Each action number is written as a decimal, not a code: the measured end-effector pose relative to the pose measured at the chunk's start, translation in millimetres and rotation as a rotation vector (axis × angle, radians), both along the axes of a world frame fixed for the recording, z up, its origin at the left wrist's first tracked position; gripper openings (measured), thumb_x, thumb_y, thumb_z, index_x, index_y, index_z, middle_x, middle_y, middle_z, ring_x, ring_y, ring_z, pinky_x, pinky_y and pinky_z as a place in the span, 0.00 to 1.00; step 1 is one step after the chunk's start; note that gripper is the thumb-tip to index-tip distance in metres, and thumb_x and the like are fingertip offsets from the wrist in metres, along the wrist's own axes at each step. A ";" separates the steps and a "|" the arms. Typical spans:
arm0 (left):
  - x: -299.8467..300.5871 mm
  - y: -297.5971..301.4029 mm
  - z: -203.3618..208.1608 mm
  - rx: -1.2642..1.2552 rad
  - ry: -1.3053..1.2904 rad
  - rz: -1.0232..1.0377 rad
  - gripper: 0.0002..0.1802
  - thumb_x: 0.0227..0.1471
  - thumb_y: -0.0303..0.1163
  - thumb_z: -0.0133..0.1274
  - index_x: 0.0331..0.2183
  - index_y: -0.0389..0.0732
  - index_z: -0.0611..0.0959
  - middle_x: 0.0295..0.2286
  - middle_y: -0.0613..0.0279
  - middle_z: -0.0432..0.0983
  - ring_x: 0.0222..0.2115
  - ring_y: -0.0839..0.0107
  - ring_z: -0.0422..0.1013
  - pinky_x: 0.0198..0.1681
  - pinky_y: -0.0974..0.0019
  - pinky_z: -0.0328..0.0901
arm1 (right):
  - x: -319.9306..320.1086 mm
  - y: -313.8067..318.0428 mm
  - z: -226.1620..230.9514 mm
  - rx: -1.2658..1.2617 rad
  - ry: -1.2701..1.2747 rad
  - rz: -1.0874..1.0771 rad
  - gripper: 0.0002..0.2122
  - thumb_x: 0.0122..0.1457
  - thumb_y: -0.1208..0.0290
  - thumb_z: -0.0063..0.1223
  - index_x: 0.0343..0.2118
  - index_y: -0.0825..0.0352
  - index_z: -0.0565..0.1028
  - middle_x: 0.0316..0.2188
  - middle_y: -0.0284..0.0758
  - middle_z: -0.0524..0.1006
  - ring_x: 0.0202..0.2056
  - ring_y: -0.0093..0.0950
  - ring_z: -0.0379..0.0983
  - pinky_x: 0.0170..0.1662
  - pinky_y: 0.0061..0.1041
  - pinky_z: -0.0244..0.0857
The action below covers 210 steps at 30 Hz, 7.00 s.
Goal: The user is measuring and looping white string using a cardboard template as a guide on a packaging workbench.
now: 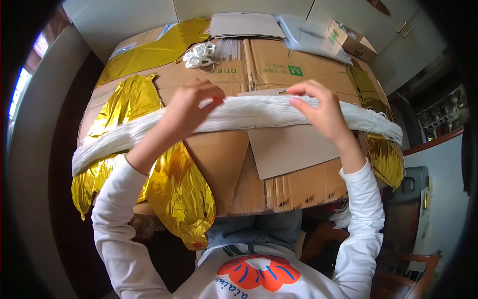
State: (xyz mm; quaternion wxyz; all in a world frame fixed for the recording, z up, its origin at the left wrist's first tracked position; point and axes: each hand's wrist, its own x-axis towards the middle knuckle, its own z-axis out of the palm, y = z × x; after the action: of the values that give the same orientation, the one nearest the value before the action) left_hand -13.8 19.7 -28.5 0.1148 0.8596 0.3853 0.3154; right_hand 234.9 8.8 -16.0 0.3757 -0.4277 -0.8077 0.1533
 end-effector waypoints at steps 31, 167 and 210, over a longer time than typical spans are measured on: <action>42.2 -19.1 0.7 -0.401 -0.167 -0.070 0.05 0.42 0.26 0.43 0.25 0.37 0.67 0.14 0.56 0.67 0.15 0.66 0.65 0.18 0.71 0.58 | -39.4 -5.1 -39.3 0.375 -0.044 0.066 0.06 0.35 0.77 0.52 0.20 0.66 0.68 0.23 0.31 0.66 0.28 0.27 0.62 0.31 0.23 0.56; 79.8 -61.1 30.7 -1.031 -1.246 -0.772 0.34 0.46 0.55 0.18 0.47 0.40 0.57 0.47 0.62 0.52 0.48 0.73 0.48 0.50 0.67 0.37 | -59.3 -72.0 17.0 -0.414 1.227 0.134 0.08 0.47 0.74 0.44 0.15 0.68 0.66 0.07 0.23 0.58 0.09 0.09 0.48 0.12 0.12 0.41; 44.3 -110.0 35.7 -0.748 -0.727 -0.442 0.19 0.48 0.31 0.35 0.43 0.32 0.61 0.43 0.57 0.58 0.46 0.72 0.53 0.48 0.71 0.46 | -66.7 -117.3 -1.4 0.100 0.287 -0.106 0.05 0.46 0.75 0.41 0.19 0.70 0.62 0.12 0.42 0.66 0.15 0.38 0.64 0.17 0.28 0.56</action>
State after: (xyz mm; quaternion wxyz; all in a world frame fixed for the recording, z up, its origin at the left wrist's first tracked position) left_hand 30.5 -90.3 7.2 0.6001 0.6568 0.2173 0.4016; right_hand 168.2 -108.4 -17.4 0.5154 -0.4241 -0.7289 0.1525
